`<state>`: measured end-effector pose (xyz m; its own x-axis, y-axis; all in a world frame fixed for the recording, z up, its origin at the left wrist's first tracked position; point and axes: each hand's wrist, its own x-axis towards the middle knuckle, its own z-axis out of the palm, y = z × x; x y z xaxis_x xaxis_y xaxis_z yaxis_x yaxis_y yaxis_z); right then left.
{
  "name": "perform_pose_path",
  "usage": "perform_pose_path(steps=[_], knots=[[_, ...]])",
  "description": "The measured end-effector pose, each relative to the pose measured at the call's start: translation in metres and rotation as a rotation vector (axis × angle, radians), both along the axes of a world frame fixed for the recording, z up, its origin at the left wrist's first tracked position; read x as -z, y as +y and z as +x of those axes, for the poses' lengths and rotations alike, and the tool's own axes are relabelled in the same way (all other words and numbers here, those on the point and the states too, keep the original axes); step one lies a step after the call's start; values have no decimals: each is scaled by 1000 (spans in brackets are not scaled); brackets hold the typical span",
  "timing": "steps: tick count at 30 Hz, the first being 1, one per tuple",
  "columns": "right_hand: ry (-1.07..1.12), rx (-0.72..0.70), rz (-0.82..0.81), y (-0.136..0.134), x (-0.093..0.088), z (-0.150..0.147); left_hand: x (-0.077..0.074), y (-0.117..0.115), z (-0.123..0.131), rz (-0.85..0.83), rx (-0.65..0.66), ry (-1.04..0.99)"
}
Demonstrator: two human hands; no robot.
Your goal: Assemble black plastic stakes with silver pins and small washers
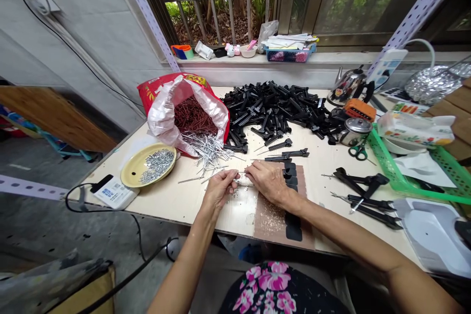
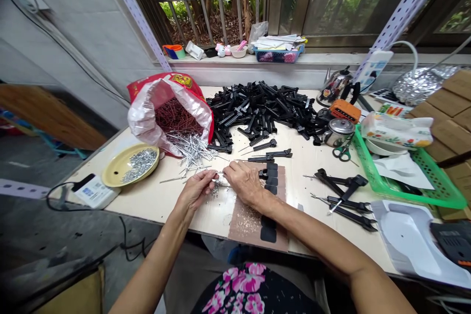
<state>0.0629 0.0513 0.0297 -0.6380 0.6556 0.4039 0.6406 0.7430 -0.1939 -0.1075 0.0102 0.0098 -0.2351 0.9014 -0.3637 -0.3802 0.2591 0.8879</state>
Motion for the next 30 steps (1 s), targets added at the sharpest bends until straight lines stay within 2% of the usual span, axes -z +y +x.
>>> perform_pose_path(steps=[9,15,19,26,30], knots=[[7,-51,40,-1,0,9,-13,-3,8,54,74,186],[31,15,-94,-4,-7,13,-13,-2,9,66,123,218],[13,2,-94,-6,-8,17,-18,-3,12,70,140,222],[113,-32,-223,-7,-11,23,-25,-2,17,68,203,255],[78,-37,-214,-8,-15,42,-27,-1,31,57,265,298]])
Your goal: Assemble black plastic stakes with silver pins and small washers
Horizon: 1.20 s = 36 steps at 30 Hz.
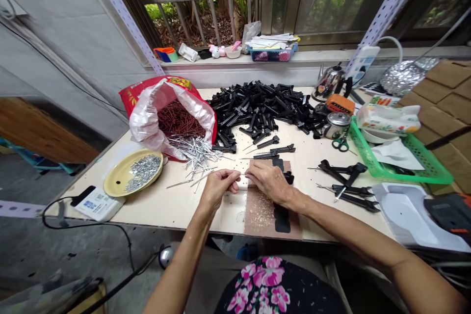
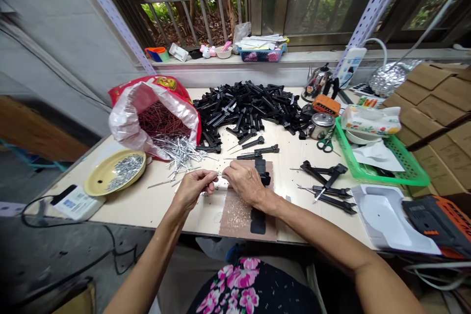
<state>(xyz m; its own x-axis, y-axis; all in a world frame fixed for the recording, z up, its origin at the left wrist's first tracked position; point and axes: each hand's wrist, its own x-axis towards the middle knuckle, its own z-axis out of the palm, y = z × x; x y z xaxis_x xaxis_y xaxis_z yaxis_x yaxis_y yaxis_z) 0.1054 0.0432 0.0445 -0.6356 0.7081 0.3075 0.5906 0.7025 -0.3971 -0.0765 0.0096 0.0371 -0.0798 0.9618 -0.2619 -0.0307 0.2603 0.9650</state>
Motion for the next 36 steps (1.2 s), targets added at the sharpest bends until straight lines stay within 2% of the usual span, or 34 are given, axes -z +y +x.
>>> perform_pose_path(steps=[4,7,10,12,14,17,18,19,22,24,29,33,36], knots=[[-12,18,9,6,6,48,1,-6,30,33,24,62],[-71,99,39,22,16,86,6,-16,53,240,-17,266],[-151,123,90,43,27,107,16,-24,67,384,20,441],[-162,105,90,46,31,111,23,-27,71,394,31,503],[-137,5,62,36,34,112,29,-27,71,379,28,535],[-162,-353,41,11,35,113,32,-25,69,368,12,545],[-175,-415,42,6,34,113,33,-24,69,365,6,552],[-179,-410,40,5,34,114,33,-23,69,362,-2,564],[-108,-133,9,17,34,116,33,-22,68,339,-14,596],[-78,-81,-18,27,35,116,33,-20,67,324,-16,588],[-70,-131,-42,25,34,112,36,-17,65,323,-4,624],[-155,-330,63,8,34,109,38,-17,63,323,19,640],[-186,-359,116,-1,39,108,38,-17,63,339,28,673]])
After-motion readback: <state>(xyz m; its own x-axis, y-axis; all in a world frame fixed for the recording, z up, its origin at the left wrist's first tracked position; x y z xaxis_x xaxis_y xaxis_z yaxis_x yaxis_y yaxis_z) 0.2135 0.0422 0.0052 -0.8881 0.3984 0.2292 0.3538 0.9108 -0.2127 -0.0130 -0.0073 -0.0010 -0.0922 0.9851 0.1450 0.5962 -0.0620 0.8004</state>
